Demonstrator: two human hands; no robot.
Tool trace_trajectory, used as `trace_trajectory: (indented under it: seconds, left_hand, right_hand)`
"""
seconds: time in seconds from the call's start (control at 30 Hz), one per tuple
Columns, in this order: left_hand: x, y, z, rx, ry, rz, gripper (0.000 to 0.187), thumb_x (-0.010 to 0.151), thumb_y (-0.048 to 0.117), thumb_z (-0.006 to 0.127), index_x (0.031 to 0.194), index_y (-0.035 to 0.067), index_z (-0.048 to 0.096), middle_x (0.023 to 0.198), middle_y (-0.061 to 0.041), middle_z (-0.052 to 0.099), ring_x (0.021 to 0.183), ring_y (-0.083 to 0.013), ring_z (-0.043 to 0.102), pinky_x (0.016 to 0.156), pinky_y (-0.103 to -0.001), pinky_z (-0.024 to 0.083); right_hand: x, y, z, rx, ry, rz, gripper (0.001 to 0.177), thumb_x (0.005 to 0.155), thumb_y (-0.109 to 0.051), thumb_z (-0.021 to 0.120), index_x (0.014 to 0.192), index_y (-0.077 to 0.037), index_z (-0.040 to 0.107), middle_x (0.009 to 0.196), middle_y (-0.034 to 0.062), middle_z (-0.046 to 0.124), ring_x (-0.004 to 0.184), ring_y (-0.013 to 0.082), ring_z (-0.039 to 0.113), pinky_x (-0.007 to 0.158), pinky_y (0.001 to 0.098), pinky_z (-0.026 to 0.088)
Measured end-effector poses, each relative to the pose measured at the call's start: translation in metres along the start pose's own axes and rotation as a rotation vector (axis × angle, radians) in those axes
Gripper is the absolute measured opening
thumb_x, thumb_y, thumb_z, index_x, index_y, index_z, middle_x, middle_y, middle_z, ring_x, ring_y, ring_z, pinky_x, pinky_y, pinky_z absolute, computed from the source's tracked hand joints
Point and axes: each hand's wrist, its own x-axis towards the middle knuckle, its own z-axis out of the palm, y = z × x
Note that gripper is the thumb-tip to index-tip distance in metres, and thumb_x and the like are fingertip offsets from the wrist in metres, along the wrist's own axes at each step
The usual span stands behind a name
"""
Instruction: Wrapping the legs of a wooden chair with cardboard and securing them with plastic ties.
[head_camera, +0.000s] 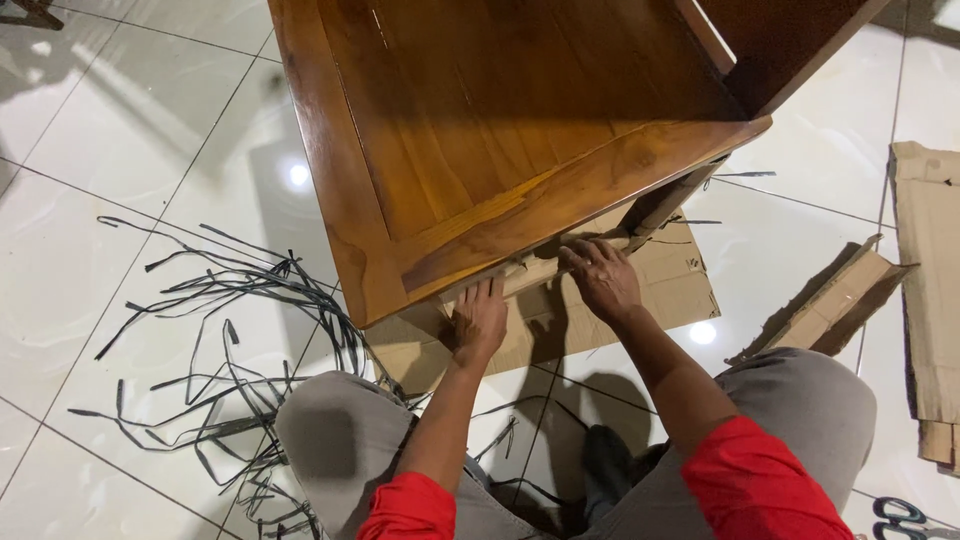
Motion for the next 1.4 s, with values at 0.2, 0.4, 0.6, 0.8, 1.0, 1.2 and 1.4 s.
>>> trace_trajectory:
  seconds: [0.2,0.4,0.6,0.8,1.0,1.2,1.4]
  left_hand:
    - [0.020,-0.030,0.075,0.258,0.296,0.000,0.040,0.070,0.033,0.085,0.098,0.016,0.062,0.078,-0.002,0.066,0.074,-0.0234,0.069,0.064,-0.037,0.052]
    - [0.022,-0.028,0.069,0.300,0.282,-0.042,0.049,0.062,0.032,0.086,0.104,0.012,0.068,0.077,-0.005,0.068,0.069,-0.0259,0.068,0.050,-0.043,0.054]
    - [0.024,-0.027,0.053,0.221,0.183,0.020,0.035,0.074,0.025,0.083,0.102,0.013,0.065,0.080,-0.004,0.070,0.072,-0.0268,0.071,0.059,-0.042,0.056]
    - [0.013,-0.016,0.026,0.202,0.170,0.013,0.038,0.075,0.022,0.081,0.105,0.010,0.061,0.085,-0.008,0.071,0.078,-0.0280,0.070,0.070,-0.040,0.054]
    - [0.016,-0.012,0.019,-0.014,-0.153,-0.131,0.043,0.094,0.043,0.065,0.124,0.013,0.056,0.103,-0.014,0.073,0.100,-0.0363,0.071,0.086,-0.049,0.052]
    - [0.010,-0.016,0.028,-0.017,-0.193,-0.149,0.043,0.092,0.044,0.065,0.124,0.016,0.058,0.096,-0.016,0.076,0.094,-0.0397,0.074,0.079,-0.054,0.054]
    - [0.006,-0.022,0.036,-0.038,-0.181,-0.117,0.046,0.092,0.038,0.069,0.130,0.015,0.056,0.122,-0.020,0.070,0.116,-0.0429,0.067,0.096,-0.060,0.049]
  right_hand:
    - [0.013,0.054,0.058,-0.268,0.023,-0.121,0.040,0.103,-0.043,0.055,0.142,-0.038,0.056,0.142,-0.0061,0.047,0.136,0.0233,0.044,0.113,0.0496,0.038]
    - [0.021,0.053,0.064,-0.267,0.125,-0.181,0.026,0.109,-0.037,0.046,0.129,-0.044,0.061,0.137,-0.0081,0.050,0.130,0.0156,0.045,0.110,0.0365,0.029]
    - [0.020,0.024,0.040,-0.202,0.063,-0.089,0.017,0.108,-0.032,0.042,0.098,-0.027,0.056,0.118,-0.0087,0.053,0.121,0.0165,0.046,0.111,0.0370,0.029]
    - [0.020,0.031,0.055,-0.425,0.081,-0.050,0.012,0.102,-0.038,0.050,0.099,-0.031,0.060,0.114,-0.0109,0.055,0.121,0.0148,0.051,0.112,0.0387,0.033]
    - [0.020,0.024,0.051,-0.147,0.023,0.086,0.026,0.111,-0.038,0.045,0.090,-0.027,0.056,0.110,-0.0085,0.053,0.120,0.0141,0.045,0.109,0.0346,0.024]
    - [0.017,0.033,0.062,-0.370,0.070,-0.038,0.007,0.101,-0.038,0.054,0.096,-0.033,0.056,0.110,-0.0063,0.053,0.118,0.0166,0.047,0.113,0.0376,0.026]
    - [0.013,0.042,0.069,-0.459,0.071,-0.046,0.025,0.091,-0.041,0.067,0.113,-0.030,0.061,0.119,-0.0061,0.055,0.123,0.0198,0.050,0.111,0.0420,0.033]
